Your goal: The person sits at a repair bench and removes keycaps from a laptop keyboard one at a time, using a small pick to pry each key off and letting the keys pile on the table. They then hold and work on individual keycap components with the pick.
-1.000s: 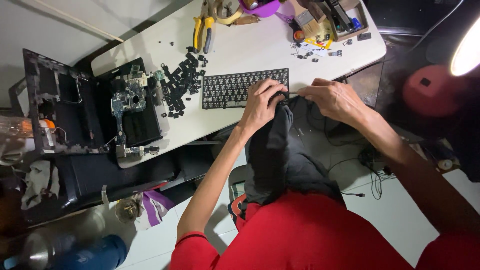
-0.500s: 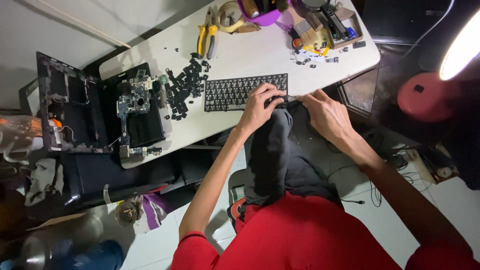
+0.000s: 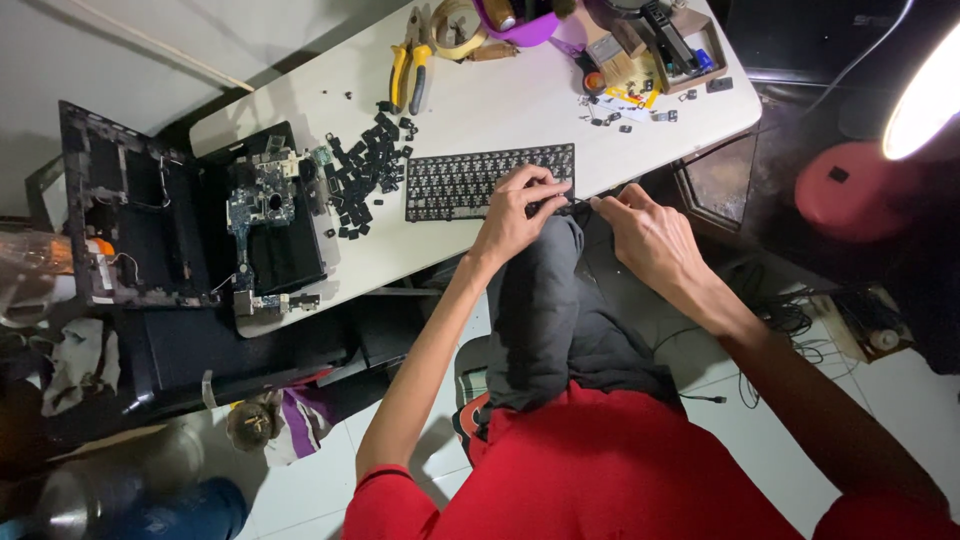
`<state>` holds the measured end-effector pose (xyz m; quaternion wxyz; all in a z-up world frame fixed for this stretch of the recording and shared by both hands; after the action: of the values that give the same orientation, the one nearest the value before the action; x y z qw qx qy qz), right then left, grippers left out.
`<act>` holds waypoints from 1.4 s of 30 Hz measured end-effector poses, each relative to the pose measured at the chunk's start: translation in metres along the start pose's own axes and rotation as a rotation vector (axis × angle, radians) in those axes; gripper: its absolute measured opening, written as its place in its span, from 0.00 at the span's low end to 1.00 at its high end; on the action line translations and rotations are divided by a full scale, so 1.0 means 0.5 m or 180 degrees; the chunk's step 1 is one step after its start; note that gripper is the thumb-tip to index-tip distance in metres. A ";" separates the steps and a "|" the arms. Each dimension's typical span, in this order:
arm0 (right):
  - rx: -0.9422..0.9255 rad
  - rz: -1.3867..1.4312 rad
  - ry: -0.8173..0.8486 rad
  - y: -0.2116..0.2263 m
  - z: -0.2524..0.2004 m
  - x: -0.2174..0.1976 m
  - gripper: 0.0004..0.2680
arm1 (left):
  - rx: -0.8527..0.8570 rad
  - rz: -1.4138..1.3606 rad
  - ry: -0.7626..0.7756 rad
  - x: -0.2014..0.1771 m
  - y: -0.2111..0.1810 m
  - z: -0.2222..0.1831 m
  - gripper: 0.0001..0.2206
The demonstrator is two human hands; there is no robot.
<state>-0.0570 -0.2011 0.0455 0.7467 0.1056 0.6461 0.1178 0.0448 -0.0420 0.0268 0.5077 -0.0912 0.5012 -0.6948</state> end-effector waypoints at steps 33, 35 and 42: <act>0.0080 -0.0054 -0.0174 0.035 -0.024 -0.005 0.08 | -0.0207 -0.0414 0.0297 -0.032 0.006 0.004 0.08; 0.0127 -0.0062 -0.0152 0.039 -0.026 0.001 0.08 | -0.0198 -0.0442 0.0298 -0.028 0.010 0.001 0.07; 0.0160 0.0125 -0.0153 0.048 -0.024 -0.002 0.09 | -0.0255 -0.0417 0.0136 -0.025 0.021 -0.002 0.08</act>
<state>-0.0702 -0.1786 0.0523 0.7566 0.1399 0.6285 0.1136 0.0563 -0.0312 0.0227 0.4463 -0.1292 0.5322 -0.7077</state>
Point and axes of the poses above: each hand's wrist, its own z-axis towards the middle knuckle, its own x-axis out of the palm, y = z × x, the point moved 7 cm from there along z, towards the middle knuckle, and after that the axes turned 12 degrees about -z, right-handed, at the moved point
